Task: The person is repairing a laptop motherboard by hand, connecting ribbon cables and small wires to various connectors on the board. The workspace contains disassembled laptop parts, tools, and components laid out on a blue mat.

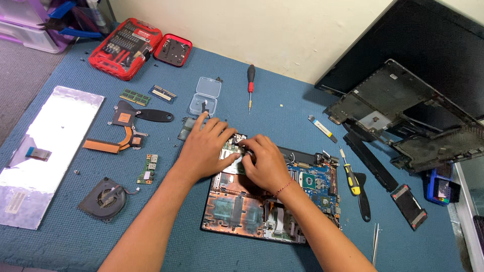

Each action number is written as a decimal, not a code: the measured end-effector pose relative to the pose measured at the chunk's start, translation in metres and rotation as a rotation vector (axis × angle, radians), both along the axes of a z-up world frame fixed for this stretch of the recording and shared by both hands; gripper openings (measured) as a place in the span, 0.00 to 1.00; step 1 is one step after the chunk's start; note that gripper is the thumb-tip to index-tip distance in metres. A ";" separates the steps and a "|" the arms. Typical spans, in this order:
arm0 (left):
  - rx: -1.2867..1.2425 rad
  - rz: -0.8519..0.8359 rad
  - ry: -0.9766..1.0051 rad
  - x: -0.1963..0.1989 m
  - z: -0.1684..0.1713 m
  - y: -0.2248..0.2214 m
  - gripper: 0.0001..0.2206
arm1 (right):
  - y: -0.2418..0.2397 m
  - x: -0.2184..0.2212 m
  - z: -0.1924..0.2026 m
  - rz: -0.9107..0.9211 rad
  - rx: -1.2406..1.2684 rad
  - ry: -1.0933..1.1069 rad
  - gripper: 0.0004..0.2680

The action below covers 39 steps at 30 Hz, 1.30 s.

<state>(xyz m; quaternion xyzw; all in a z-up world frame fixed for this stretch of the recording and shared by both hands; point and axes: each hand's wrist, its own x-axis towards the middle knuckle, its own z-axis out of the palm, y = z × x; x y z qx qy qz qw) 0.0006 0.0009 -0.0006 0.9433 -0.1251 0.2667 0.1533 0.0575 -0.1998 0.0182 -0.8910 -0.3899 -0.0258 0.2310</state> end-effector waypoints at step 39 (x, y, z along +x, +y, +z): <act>-0.014 -0.037 -0.102 0.007 -0.016 0.003 0.08 | 0.009 0.052 0.062 0.419 -0.360 0.082 0.09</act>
